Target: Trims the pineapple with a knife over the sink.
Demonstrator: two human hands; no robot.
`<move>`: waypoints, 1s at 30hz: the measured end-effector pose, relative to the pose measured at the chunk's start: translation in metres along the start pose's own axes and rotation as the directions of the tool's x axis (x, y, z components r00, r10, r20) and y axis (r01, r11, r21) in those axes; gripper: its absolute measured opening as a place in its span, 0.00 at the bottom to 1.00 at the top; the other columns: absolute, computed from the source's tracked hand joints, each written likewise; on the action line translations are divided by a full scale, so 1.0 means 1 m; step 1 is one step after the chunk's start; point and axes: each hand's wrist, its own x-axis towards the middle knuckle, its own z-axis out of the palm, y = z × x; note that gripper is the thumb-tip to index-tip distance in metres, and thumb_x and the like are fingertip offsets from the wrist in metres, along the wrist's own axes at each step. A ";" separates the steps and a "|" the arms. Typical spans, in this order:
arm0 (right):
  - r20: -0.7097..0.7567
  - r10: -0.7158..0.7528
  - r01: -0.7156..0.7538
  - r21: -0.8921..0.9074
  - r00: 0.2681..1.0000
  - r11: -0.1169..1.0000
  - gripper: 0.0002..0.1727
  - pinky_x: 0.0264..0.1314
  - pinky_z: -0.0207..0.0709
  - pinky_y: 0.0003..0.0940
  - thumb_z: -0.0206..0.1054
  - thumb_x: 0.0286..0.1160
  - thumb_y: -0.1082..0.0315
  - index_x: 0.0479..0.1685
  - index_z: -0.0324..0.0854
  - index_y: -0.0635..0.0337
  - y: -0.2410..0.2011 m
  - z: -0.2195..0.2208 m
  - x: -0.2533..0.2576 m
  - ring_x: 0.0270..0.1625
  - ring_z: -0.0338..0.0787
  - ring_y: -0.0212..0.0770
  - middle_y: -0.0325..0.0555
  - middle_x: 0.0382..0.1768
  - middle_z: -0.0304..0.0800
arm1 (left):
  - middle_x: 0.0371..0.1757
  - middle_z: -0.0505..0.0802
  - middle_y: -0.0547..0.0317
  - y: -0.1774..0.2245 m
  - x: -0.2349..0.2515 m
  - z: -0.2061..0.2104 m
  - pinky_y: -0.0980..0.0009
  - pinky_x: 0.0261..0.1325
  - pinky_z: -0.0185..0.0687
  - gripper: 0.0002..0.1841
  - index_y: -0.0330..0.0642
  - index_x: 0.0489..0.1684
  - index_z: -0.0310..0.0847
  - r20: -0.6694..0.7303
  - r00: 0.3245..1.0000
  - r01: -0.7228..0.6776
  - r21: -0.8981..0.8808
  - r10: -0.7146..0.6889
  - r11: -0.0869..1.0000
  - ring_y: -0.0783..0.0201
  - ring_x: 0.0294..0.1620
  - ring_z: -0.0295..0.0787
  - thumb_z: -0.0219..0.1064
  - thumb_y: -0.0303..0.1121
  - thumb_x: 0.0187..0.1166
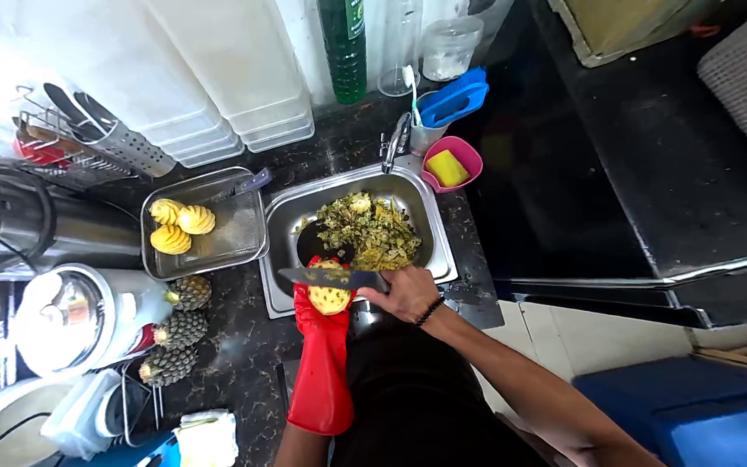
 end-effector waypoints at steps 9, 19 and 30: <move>0.070 -0.090 0.088 0.033 0.993 0.996 0.55 0.46 0.82 0.62 0.40 0.63 0.11 0.33 0.89 0.58 -0.032 -0.018 -0.010 0.43 0.94 0.57 0.53 0.30 0.91 | 0.64 0.88 0.45 -0.003 0.007 -0.007 0.47 0.61 0.87 0.30 0.48 0.78 0.69 0.100 0.995 -0.006 -0.065 0.013 0.998 0.49 0.63 0.88 0.32 0.54 0.93; 0.084 0.118 -0.118 -0.007 0.989 0.993 0.53 0.52 0.81 0.65 0.40 0.74 0.18 0.42 0.89 0.62 0.003 -0.006 0.012 0.52 0.93 0.62 0.60 0.40 0.93 | 0.68 0.81 0.38 0.009 -0.003 -0.005 0.34 0.47 0.85 0.22 0.49 0.82 0.63 -0.012 0.998 -0.061 0.002 0.061 0.998 0.38 0.63 0.84 0.42 0.44 0.95; 0.060 -0.008 0.006 0.026 0.998 1.000 0.57 0.47 0.82 0.62 0.38 0.62 0.10 0.37 0.90 0.59 -0.025 -0.001 0.000 0.45 0.95 0.57 0.54 0.32 0.93 | 0.63 0.88 0.45 0.002 0.013 -0.007 0.48 0.58 0.87 0.30 0.48 0.76 0.70 0.104 0.994 0.030 -0.076 -0.022 0.997 0.49 0.62 0.88 0.34 0.57 0.92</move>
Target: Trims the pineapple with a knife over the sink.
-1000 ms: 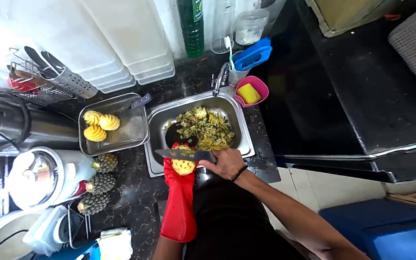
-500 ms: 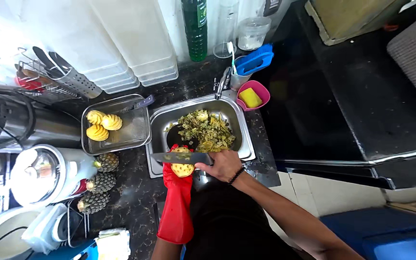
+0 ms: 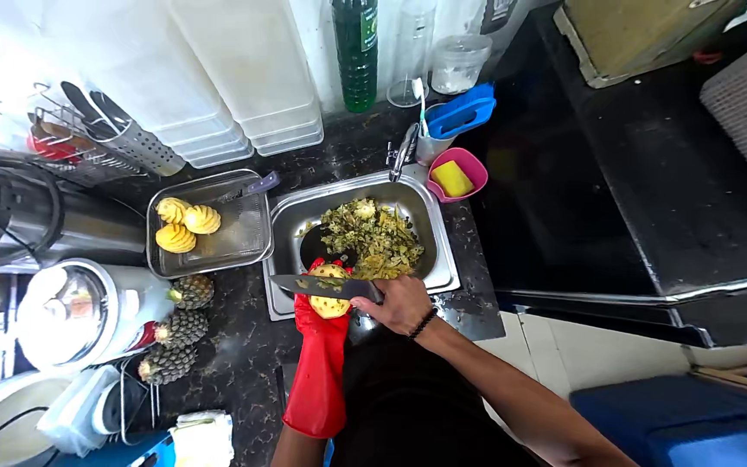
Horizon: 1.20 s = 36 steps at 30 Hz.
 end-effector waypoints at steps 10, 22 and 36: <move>0.031 -0.015 0.012 0.106 0.999 0.994 0.50 0.47 0.81 0.63 0.46 0.73 0.18 0.33 0.89 0.60 0.007 -0.021 -0.002 0.42 0.92 0.57 0.54 0.29 0.90 | 0.56 0.89 0.43 0.010 -0.005 -0.002 0.42 0.49 0.89 0.29 0.47 0.69 0.73 0.023 0.994 0.112 -0.052 -0.111 0.992 0.45 0.54 0.90 0.41 0.59 0.89; -0.016 0.063 -0.063 -0.036 0.998 0.997 0.52 0.49 0.81 0.65 0.44 0.71 0.16 0.40 0.90 0.59 0.016 -0.018 0.009 0.47 0.94 0.62 0.58 0.36 0.93 | 0.52 0.91 0.41 0.017 -0.002 -0.009 0.44 0.42 0.91 0.27 0.46 0.65 0.76 0.113 0.988 0.118 -0.088 -0.108 0.989 0.44 0.49 0.92 0.46 0.58 0.88; 0.121 0.246 -0.272 0.544 0.962 0.794 0.43 0.32 0.75 0.48 0.40 0.86 0.29 0.24 0.79 0.60 0.091 0.028 0.037 0.22 0.76 0.43 0.42 0.17 0.73 | 0.78 0.78 0.34 -0.007 0.019 -0.038 0.36 0.65 0.83 0.41 0.54 0.90 0.58 0.458 0.885 0.035 0.109 -0.082 0.993 0.35 0.70 0.82 0.71 0.50 0.76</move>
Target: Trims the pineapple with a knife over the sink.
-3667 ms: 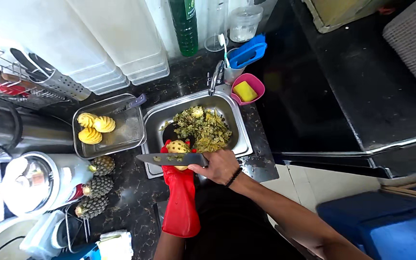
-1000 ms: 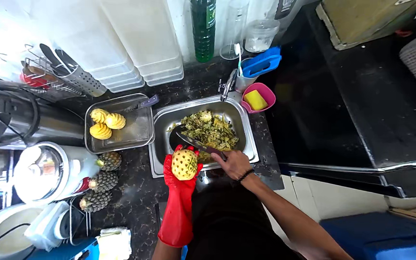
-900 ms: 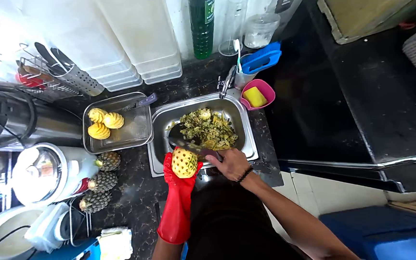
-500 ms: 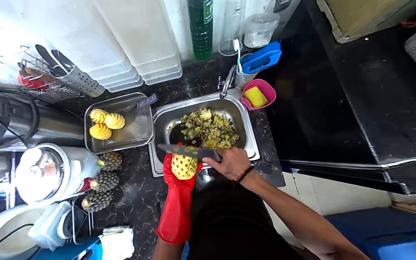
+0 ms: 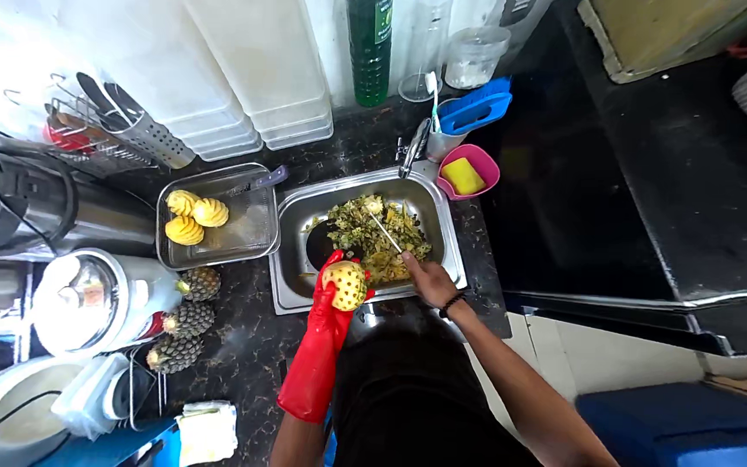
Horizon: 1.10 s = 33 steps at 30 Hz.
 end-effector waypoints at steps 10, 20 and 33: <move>0.013 -0.341 0.307 -0.472 0.940 0.827 0.53 0.41 0.82 0.61 0.40 0.70 0.15 0.34 0.89 0.60 -0.073 0.015 -0.083 0.38 0.93 0.56 0.52 0.27 0.90 | 0.58 0.86 0.50 -0.022 -0.027 0.024 0.66 0.64 0.84 0.31 0.31 0.79 0.57 -0.117 0.969 -0.175 0.291 0.217 0.941 0.66 0.57 0.87 0.66 0.28 0.77; -0.049 -0.429 0.339 -0.535 0.902 0.774 0.56 0.34 0.80 0.58 0.37 0.65 0.12 0.29 0.87 0.59 -0.067 0.025 -0.084 0.32 0.93 0.53 0.50 0.21 0.88 | 0.55 0.85 0.50 -0.020 -0.031 0.035 0.66 0.66 0.81 0.23 0.26 0.72 0.59 -0.214 0.933 -0.224 0.277 0.288 0.934 0.67 0.55 0.85 0.55 0.18 0.77; 0.010 -0.259 0.241 -0.404 0.966 0.882 0.50 0.44 0.81 0.61 0.40 0.77 0.21 0.34 0.87 0.61 -0.057 0.012 -0.080 0.39 0.92 0.57 0.53 0.28 0.89 | 0.69 0.84 0.43 0.000 -0.031 0.023 0.56 0.69 0.84 0.38 0.35 0.87 0.50 -0.100 0.975 -0.174 0.225 0.200 0.959 0.55 0.64 0.87 0.68 0.34 0.79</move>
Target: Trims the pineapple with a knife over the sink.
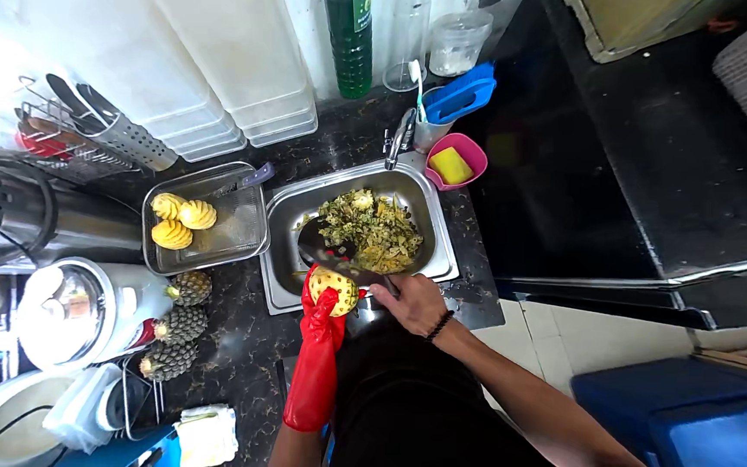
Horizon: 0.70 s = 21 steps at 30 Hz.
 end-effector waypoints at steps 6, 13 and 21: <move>0.012 -0.093 0.094 -0.051 0.996 0.994 0.54 0.43 0.81 0.59 0.38 0.68 0.14 0.36 0.89 0.58 -0.022 -0.001 0.002 0.39 0.93 0.54 0.50 0.28 0.90 | 0.60 0.84 0.50 0.013 -0.002 0.026 0.70 0.69 0.79 0.25 0.30 0.78 0.58 -0.095 0.995 0.031 -0.034 -0.034 0.999 0.68 0.59 0.85 0.54 0.19 0.79; 0.069 0.135 -0.129 -0.083 0.988 0.988 0.49 0.50 0.81 0.64 0.40 0.80 0.22 0.39 0.87 0.63 0.023 0.002 0.023 0.47 0.92 0.61 0.59 0.35 0.91 | 0.67 0.85 0.41 0.035 -0.005 0.022 0.59 0.63 0.88 0.40 0.32 0.88 0.48 -0.050 0.997 0.064 0.098 -0.059 0.993 0.56 0.59 0.90 0.66 0.28 0.75; 0.040 -0.150 0.152 -0.046 0.988 0.987 0.52 0.45 0.82 0.61 0.41 0.71 0.16 0.35 0.89 0.58 -0.018 -0.011 0.002 0.41 0.93 0.55 0.52 0.29 0.91 | 0.68 0.87 0.44 0.004 0.005 -0.007 0.58 0.70 0.83 0.44 0.37 0.84 0.57 0.065 0.998 -0.018 0.063 0.014 0.998 0.55 0.66 0.87 0.80 0.36 0.67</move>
